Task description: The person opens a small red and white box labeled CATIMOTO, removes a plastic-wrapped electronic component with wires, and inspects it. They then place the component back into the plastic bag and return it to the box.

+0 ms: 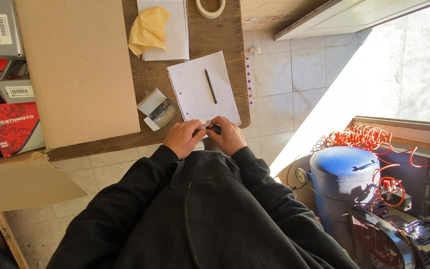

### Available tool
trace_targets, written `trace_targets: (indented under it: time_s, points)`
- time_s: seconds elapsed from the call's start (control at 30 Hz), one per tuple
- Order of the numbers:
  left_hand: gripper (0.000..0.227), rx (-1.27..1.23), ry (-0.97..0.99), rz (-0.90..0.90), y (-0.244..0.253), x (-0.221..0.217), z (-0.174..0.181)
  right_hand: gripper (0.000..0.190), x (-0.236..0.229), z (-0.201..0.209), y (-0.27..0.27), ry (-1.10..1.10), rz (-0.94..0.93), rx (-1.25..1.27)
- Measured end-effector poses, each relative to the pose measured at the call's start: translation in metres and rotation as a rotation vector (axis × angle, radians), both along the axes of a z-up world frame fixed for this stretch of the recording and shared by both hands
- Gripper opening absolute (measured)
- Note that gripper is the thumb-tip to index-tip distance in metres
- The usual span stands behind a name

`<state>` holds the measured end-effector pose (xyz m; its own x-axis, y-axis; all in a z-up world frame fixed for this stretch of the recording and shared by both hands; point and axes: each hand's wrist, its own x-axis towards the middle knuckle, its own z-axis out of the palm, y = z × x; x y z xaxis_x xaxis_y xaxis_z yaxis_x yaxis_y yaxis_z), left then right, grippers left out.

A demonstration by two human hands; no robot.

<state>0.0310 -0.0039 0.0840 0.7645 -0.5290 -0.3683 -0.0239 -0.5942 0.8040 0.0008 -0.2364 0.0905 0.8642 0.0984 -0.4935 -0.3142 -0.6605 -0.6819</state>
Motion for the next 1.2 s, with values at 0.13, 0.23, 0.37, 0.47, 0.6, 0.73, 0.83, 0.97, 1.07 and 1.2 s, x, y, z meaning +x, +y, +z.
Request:
trace_targets:
  time_s: [0.13,0.23,0.37,0.47,0.6,0.73,0.83,0.97,1.07,1.2]
  points:
    - [0.048,-0.027,-0.073,-0.01,0.002,0.001,-0.012,0.039,0.003,-0.004,0.006,0.009,0.05,-0.146]
    - [0.052,-0.026,-0.052,-0.004,0.006,-0.001,-0.017,0.044,0.005,0.003,0.006,0.123,0.015,0.02]
    - [0.046,-0.017,-0.04,-0.024,0.009,0.001,-0.022,0.073,0.002,-0.03,-0.007,0.246,-0.003,0.263]
    - [0.042,-0.001,-0.068,-0.021,0.011,0.001,-0.024,0.046,0.004,-0.019,-0.012,0.227,-0.064,0.533]
    - [0.046,-0.133,0.044,0.047,0.012,-0.004,-0.047,0.043,0.018,0.021,-0.006,0.141,0.059,0.338]
    - [0.043,-0.291,0.164,0.16,0.01,0.002,-0.036,0.055,0.018,0.021,-0.001,-0.019,0.311,-0.228]
    - [0.042,-0.325,0.191,0.203,0.012,0.002,-0.041,0.064,0.014,0.013,0.001,-0.194,0.37,-0.323]
    - [0.042,-0.352,0.141,0.243,0.013,0.006,-0.056,0.066,0.011,0.003,0.0,-0.19,0.283,-0.173]
    - [0.039,-0.43,0.154,0.265,0.011,0.011,-0.045,0.055,0.009,-0.006,-0.002,-0.116,0.071,-0.03]
    - [0.039,-0.466,0.194,0.293,0.008,0.005,-0.06,0.039,0.001,-0.017,0.001,-0.02,-0.094,0.182]
